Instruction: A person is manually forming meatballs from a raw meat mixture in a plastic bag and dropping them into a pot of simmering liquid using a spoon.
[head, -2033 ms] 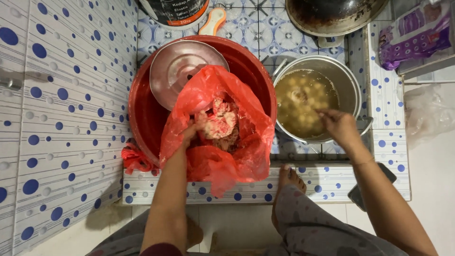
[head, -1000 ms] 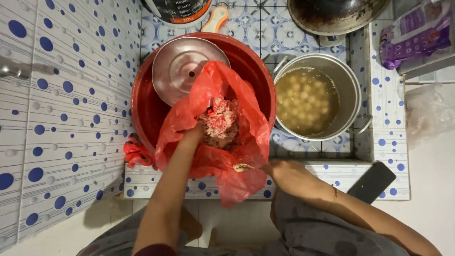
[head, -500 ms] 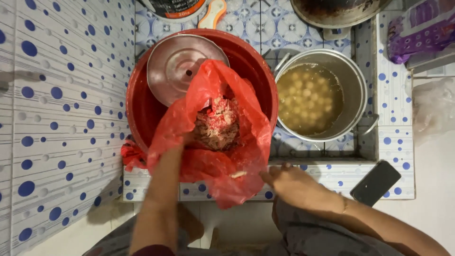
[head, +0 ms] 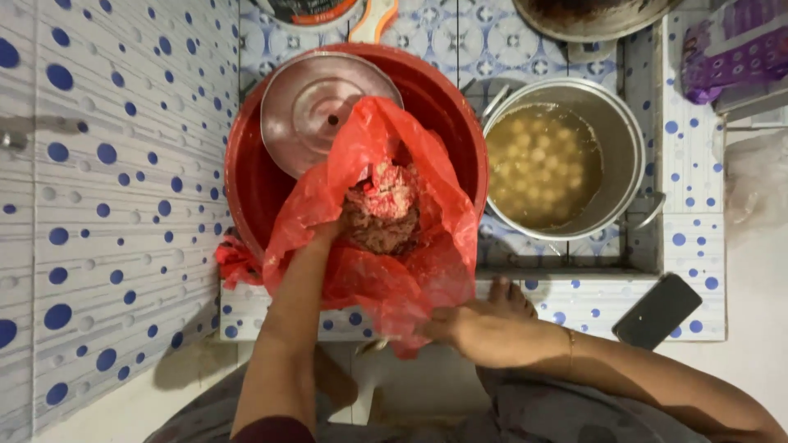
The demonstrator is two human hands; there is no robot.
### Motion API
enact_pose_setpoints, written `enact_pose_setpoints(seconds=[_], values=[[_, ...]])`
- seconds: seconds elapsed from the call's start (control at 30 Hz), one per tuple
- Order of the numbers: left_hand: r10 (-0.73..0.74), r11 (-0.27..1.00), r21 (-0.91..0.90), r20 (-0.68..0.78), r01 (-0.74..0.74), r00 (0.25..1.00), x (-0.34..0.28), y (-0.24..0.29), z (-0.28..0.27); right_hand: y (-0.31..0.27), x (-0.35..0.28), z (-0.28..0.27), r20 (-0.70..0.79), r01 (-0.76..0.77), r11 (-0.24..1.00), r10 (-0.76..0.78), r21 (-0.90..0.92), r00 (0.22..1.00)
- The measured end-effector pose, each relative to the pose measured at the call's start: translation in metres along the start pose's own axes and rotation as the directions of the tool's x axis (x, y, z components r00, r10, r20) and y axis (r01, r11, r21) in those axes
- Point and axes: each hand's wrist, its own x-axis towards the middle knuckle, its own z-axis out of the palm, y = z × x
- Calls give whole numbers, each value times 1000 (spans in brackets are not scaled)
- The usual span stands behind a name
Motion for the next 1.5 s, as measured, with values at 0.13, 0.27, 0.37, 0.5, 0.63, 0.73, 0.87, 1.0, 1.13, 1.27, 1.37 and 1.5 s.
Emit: enact_pose_setpoints(seconds=[0.13, 0.27, 0.37, 0.5, 0.63, 0.73, 0.87, 1.0, 1.13, 1.27, 1.37, 1.5], values=[[7, 999, 45, -14, -6, 1000, 0, 8, -1, 19, 9, 20, -78, 55, 993, -64, -104, 995], [7, 995, 99, -6, -6, 1000, -3, 10, 9, 5, 11, -2, 69, -524, 640, 595, 562, 801], [10, 992, 126, 0, -10, 1000, -2, 7, 20, 30, 36, 59, -503, -472, 868, 343, -152, 793], [25, 986, 167, 5, -25, 1000, 5, 11, 29, 130, 105, 213, -530, -819, 308, 848, 485, 5], [27, 980, 197, 6, -28, 1000, 2, 9, 36, 159, 99, 236, -518, -819, 494, 801, 291, 299], [52, 972, 229, -24, -45, 998, 6, 8, 25, 91, 76, 111, -150, -836, 389, 921, 386, 360], [239, 913, 297, 166, -279, 957, 72, -9, 36, 40, 55, 53, 272, -878, 211, 897, 429, 348], [384, 908, -298, 310, -294, 870, 54, -28, 5, 65, 61, 84, 120, -859, 310, 914, 407, 387], [262, 944, -298, 412, -143, 873, 29, -18, -48, 20, 41, 19, 399, -890, 224, 832, 396, 387], [345, 878, 102, 541, -467, 767, -33, 44, -83, 26, 47, 24, 448, -905, 241, 805, 351, 388], [567, 287, 714, 410, -638, 714, 37, 5, -15, 46, 58, 85, 24, -867, 396, 906, 302, 422], [370, -336, 847, 520, -411, 770, 113, -27, 27, 98, 79, 141, 37, -876, 358, 920, 324, 390]])
